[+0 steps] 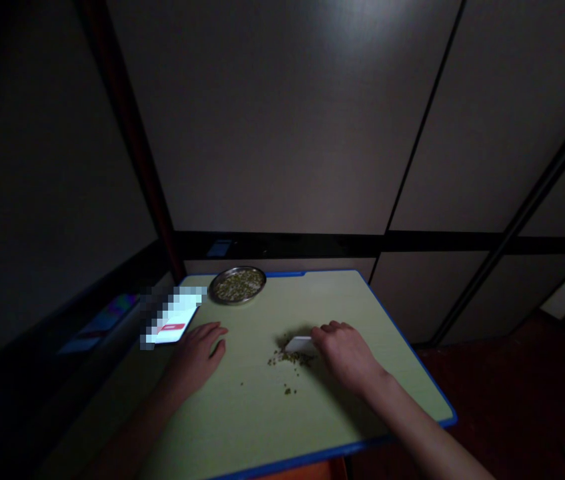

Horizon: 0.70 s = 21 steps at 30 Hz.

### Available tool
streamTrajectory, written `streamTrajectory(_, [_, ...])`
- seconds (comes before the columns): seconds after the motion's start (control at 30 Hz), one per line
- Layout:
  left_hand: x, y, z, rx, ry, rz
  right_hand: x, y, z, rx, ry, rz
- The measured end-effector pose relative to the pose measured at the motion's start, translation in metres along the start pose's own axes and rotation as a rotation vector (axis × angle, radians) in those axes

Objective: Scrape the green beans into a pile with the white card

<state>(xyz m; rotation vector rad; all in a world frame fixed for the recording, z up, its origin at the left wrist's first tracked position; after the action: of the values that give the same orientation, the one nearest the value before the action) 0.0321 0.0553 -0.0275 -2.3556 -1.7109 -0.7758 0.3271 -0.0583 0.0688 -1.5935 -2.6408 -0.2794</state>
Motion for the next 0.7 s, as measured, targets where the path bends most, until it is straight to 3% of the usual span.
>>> streamTrajectory(0.33, [0.001,0.002,-0.003,-0.042,0.011,0.015,-0.007,-0.015,0.000,-0.017,-0.060,-0.082])
streamTrajectory(0.57, [0.001,0.002,-0.001,-0.023,0.005,0.010,-0.028,0.004,-0.016,-0.014,0.007,0.010])
streamTrajectory(0.7, [0.001,0.003,-0.003,-0.026,0.005,0.006,-0.042,0.004,-0.020,0.052,-0.018,0.018])
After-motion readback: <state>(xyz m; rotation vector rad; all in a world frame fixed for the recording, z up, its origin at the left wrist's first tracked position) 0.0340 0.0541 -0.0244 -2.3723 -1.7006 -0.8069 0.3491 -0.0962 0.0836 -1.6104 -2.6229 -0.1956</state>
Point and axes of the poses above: each hand's wrist, its own x-axis towards the middle knuckle, its own z-axis out of the palm, y = z × x, the point moved 3 cm from there along x, towards the middle knuckle, and after that the axes turned 10 degrees about -z, right-handed, at the moved point
